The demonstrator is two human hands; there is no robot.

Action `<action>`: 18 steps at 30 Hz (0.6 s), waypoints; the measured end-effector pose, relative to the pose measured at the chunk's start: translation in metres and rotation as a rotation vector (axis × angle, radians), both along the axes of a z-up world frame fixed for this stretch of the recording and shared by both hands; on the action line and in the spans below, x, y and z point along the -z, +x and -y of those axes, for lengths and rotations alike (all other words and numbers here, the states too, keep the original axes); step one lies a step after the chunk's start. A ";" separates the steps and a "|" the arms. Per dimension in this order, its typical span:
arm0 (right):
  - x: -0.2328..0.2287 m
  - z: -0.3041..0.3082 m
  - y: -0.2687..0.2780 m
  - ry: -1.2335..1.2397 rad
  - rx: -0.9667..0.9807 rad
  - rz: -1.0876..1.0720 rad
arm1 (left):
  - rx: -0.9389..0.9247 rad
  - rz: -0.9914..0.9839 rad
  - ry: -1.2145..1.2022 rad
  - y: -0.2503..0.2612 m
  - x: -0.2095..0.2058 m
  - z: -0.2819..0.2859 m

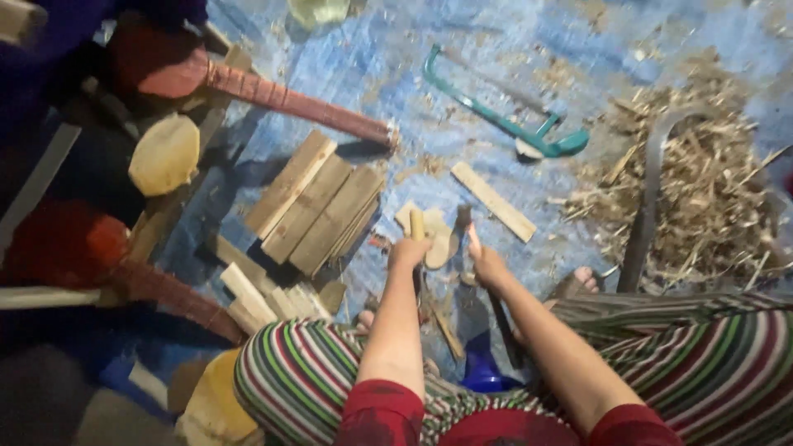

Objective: Shaping a small wooden component using a hammer and a chisel tool while sitting on the floor.

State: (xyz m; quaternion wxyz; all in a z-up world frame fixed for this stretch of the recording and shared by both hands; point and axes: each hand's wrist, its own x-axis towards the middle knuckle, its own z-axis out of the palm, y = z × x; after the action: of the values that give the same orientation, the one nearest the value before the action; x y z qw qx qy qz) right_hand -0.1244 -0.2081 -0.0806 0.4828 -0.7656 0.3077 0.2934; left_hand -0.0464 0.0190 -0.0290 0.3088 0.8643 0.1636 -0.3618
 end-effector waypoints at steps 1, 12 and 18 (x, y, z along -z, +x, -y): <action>0.019 0.010 0.005 -0.026 0.020 0.070 | -0.070 0.056 -0.002 0.005 -0.007 0.000; -0.096 0.019 -0.013 0.142 0.308 0.292 | -0.396 0.460 -0.136 0.044 -0.089 0.015; -0.108 0.018 -0.016 0.133 0.286 0.280 | -0.472 0.461 -0.198 0.020 -0.095 0.020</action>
State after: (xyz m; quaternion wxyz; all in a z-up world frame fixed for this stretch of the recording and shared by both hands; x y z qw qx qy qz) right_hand -0.1401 -0.2265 0.0277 0.6070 -0.7139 0.3231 0.1319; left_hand -0.0268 -0.0013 0.0661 0.4955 0.8273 0.2491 -0.0894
